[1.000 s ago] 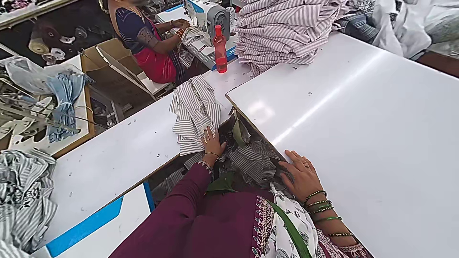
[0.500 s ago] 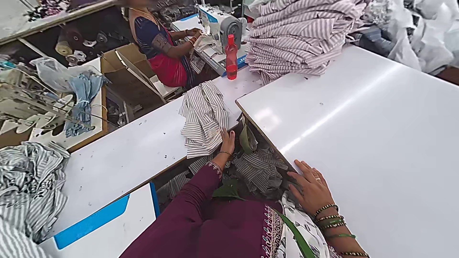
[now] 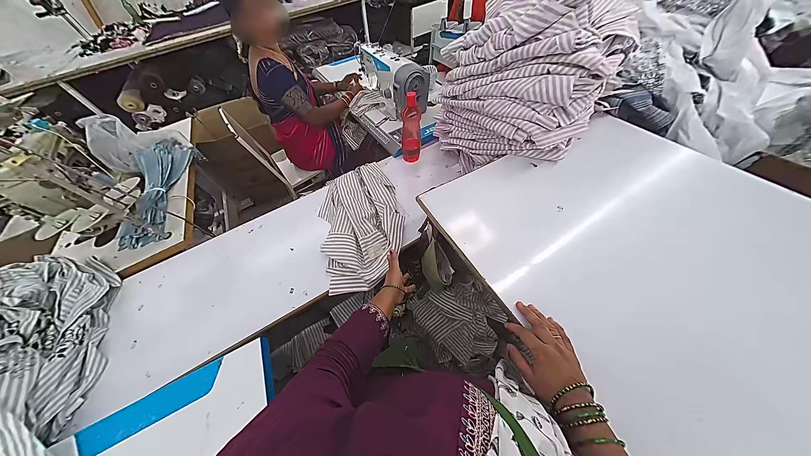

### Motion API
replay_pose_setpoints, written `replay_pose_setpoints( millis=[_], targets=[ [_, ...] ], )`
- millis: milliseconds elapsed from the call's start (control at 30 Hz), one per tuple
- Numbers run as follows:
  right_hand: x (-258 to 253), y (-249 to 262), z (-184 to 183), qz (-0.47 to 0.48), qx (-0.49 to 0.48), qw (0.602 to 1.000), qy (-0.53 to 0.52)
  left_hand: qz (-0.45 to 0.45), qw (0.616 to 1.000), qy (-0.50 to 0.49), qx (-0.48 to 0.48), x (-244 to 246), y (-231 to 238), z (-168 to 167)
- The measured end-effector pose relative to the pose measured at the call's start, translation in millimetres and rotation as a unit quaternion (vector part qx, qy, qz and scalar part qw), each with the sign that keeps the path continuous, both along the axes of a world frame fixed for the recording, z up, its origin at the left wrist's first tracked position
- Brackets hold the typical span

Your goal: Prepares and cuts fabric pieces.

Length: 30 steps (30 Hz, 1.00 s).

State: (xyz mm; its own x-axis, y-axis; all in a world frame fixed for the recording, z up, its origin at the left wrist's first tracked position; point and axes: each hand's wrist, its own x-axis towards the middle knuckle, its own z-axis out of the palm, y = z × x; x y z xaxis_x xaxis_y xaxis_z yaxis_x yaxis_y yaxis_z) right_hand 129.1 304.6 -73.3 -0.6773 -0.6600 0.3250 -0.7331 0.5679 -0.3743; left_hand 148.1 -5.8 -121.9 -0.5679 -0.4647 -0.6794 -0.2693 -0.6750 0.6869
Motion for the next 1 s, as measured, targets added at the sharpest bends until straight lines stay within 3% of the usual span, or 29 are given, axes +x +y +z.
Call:
replay_pose_setpoints(
  millis=[167, 333, 600, 667, 733, 800, 833, 900, 1000],
  targets=[
    [0, 0, 1, -0.003, 0.0, 1.0, -0.01, 0.051, 0.997, 0.043, 0.04, 2, -2, 6],
    [2, -1, 4, -0.002, -0.001, 1.0, -0.015, 0.247, 0.952, 0.146, 0.105, 0, -15, 36],
    [2, -1, 5, -0.004, 0.008, 1.0, -0.019, 0.29, 0.944, 0.138, 0.07, 9, -50, 30],
    [3, -1, 5, -0.003, 0.01, 1.0, -0.02, 0.208, 0.975, 0.081, 0.018, 12, -54, 23],
    [2, -1, 3, -0.002, 0.007, 1.0, -0.017, -0.006, 0.99, -0.057, -0.128, 13, -63, 7],
    [3, -1, 4, -0.002, 0.007, 1.0, -0.017, -0.267, 0.911, -0.173, -0.263, 15, -76, -7],
    [3, -1, 5, -0.004, 0.01, 1.0, -0.014, -0.344, 0.865, -0.213, -0.296, 13, -80, -14],
    [4, -1, 5, -0.005, 0.017, 1.0, -0.009, -0.391, 0.817, -0.257, -0.338, 10, -83, -24],
    [4, -3, 8, -0.004, 0.025, 0.999, -0.024, -0.396, 0.779, -0.285, -0.394, 10, -83, -29]
  ],
)
